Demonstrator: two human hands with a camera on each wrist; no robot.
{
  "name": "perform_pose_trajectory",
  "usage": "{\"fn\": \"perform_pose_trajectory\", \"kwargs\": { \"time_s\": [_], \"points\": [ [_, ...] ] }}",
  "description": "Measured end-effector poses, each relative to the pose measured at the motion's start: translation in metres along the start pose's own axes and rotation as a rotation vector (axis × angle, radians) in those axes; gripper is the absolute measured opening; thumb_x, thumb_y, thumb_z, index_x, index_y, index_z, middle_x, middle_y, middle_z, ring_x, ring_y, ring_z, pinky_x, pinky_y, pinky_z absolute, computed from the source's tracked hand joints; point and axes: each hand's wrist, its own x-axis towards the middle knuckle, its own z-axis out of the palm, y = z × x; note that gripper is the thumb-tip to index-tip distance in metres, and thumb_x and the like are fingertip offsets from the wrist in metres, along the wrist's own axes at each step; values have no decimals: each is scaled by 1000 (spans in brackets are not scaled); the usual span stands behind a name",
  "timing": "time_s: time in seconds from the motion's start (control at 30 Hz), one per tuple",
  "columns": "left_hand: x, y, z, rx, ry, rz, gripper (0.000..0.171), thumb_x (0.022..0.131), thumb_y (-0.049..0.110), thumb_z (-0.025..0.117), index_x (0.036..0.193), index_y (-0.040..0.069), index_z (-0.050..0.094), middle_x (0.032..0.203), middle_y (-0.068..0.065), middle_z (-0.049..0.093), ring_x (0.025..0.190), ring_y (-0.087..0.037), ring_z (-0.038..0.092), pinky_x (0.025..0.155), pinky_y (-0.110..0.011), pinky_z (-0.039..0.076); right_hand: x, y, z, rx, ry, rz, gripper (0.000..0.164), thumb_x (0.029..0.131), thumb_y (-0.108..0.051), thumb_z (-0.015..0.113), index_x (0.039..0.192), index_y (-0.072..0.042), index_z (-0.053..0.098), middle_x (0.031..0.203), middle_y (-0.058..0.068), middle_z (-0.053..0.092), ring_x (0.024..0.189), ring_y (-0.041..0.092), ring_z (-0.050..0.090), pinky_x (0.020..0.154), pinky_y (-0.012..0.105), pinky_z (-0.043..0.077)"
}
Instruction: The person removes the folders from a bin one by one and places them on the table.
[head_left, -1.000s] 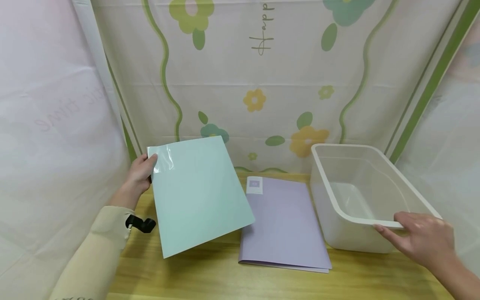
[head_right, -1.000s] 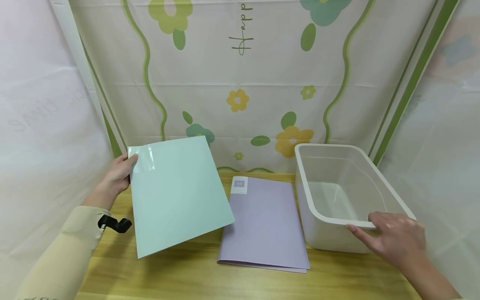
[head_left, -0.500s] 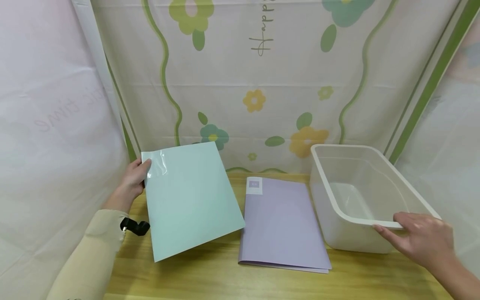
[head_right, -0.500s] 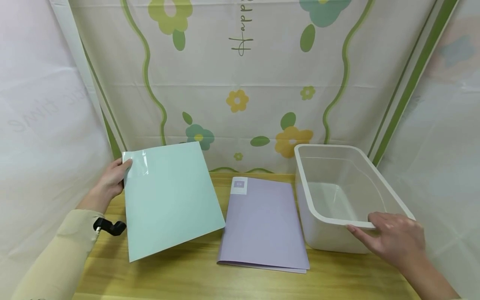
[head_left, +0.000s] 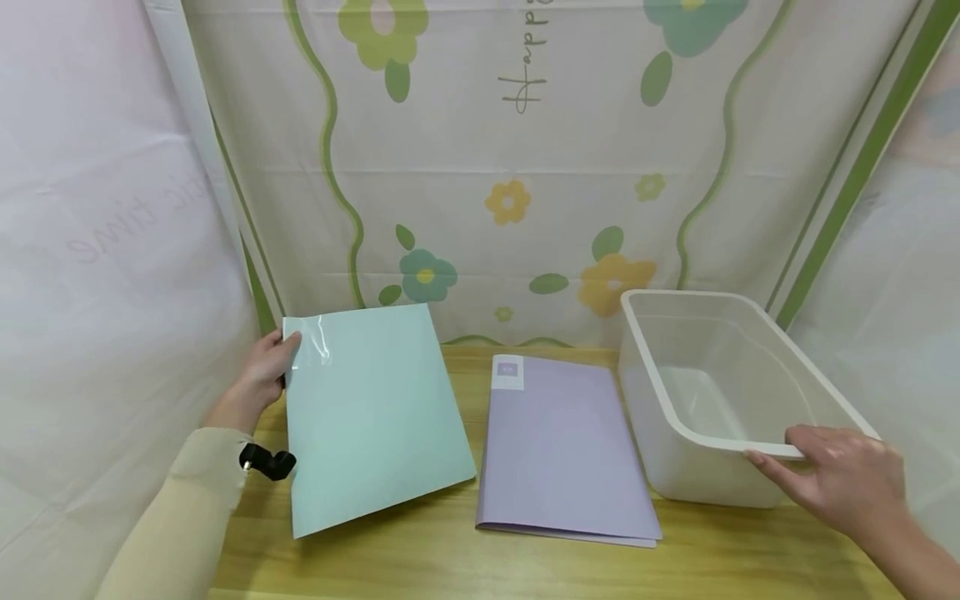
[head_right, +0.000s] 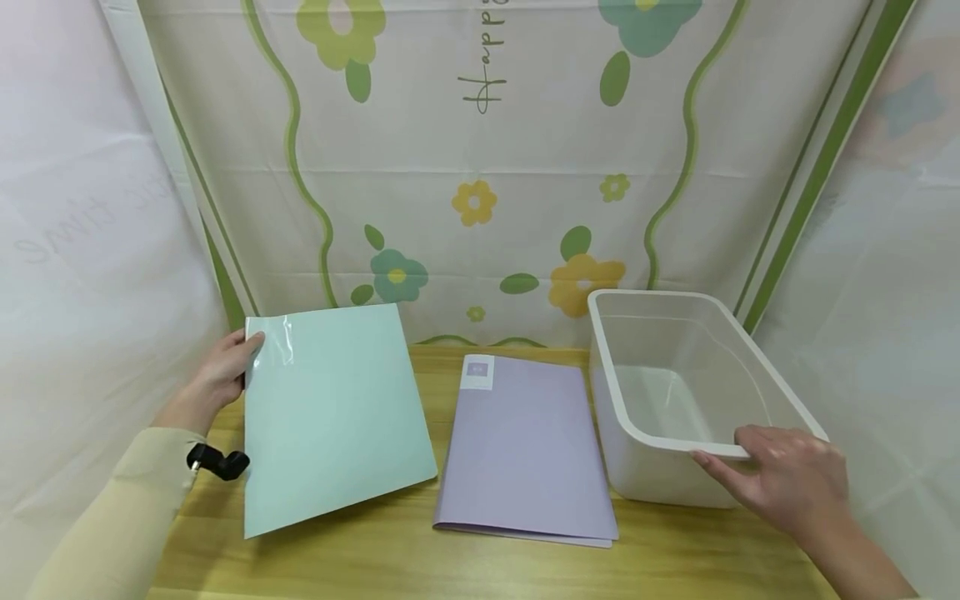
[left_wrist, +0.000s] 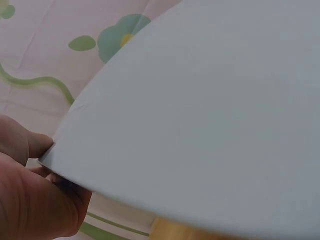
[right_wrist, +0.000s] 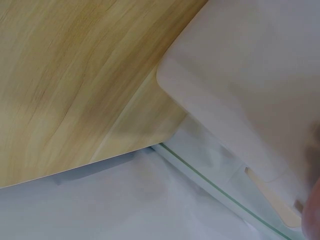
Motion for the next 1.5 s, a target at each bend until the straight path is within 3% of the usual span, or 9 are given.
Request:
{"fn": "perform_pose_trajectory", "kwargs": {
  "time_s": [0.17, 0.53, 0.7, 0.83, 0.97, 1.13, 1.23, 1.33, 1.5],
  "points": [
    [4, -10, 5, 47, -3, -13, 72, 110, 39, 34, 164, 6, 0, 158, -24, 26, 109, -14, 49, 85, -25, 48, -2, 1, -3, 2, -3, -2, 65, 86, -89, 39, 62, -29, 39, 52, -19, 26, 46, -2, 18, 40, 20, 8],
    [18, -30, 18, 139, -58, 23, 65, 111, 36, 36, 161, 0, 18, 132, -20, 49, 94, -12, 57, 78, -29, 53, -1, 0, -5, -3, 17, -15, 65, 87, -88, 39, 62, -28, 42, 51, -19, 34, 46, -3, 22, 39, 19, 10],
    [25, -41, 24, 143, -114, -47, 68, 111, 37, 39, 162, 1, 12, 113, -8, 54, 88, -13, 58, 75, -31, 54, -2, 1, -3, -7, 20, -13, 65, 87, -88, 40, 63, -28, 42, 52, -18, 33, 44, -1, 25, 39, 20, 10],
    [26, -47, 25, 163, -116, -104, 71, 111, 38, 39, 162, 0, 9, 112, -10, 54, 87, -14, 59, 74, -31, 55, -1, -1, 0, 5, 21, -14, 65, 87, -88, 41, 63, -27, 43, 52, -19, 34, 44, 0, 27, 39, 21, 11],
    [27, -51, 24, 194, -86, -143, 70, 111, 38, 36, 162, -2, 9, 131, -24, 48, 100, -23, 57, 79, -34, 53, 1, -4, 0, 22, -15, -6, 64, 86, -87, 44, 64, -28, 42, 53, -20, 32, 45, -1, 27, 40, 21, 12],
    [28, -53, 24, 192, -55, -170, 71, 111, 36, 33, 161, -3, 4, 163, -32, 17, 136, -39, 40, 98, -42, 47, 4, -7, -2, 51, -76, -2, 58, 85, -83, 53, 67, -29, 44, 57, -21, 33, 50, -2, 26, 40, 20, 14],
    [28, -54, 22, 176, -64, -168, 69, 111, 33, 32, 160, -6, 3, 167, -30, 4, 150, -45, 21, 115, -51, 36, 8, -7, -3, 74, -115, -7, 52, 85, -76, 62, 69, -30, 44, 59, -21, 34, 52, -2, 26, 41, 19, 16],
    [25, -57, 18, 172, -109, -155, 69, 112, 27, 33, 158, -10, -2, 165, -33, -2, 152, -50, 8, 122, -58, 21, 11, -8, -7, 88, -181, 5, 47, 84, -64, 72, 71, -30, 43, 61, -22, 34, 54, -2, 26, 42, 21, 18],
    [18, -59, 15, 202, -172, -95, 67, 112, 21, 34, 156, -14, -2, 162, -40, 6, 149, -55, 11, 121, -60, 21, 15, -8, -19, 94, -327, 26, 31, 84, -44, 80, 79, -29, 54, 70, -19, 55, 58, -2, 39, 44, 25, 30]
  ]
}}
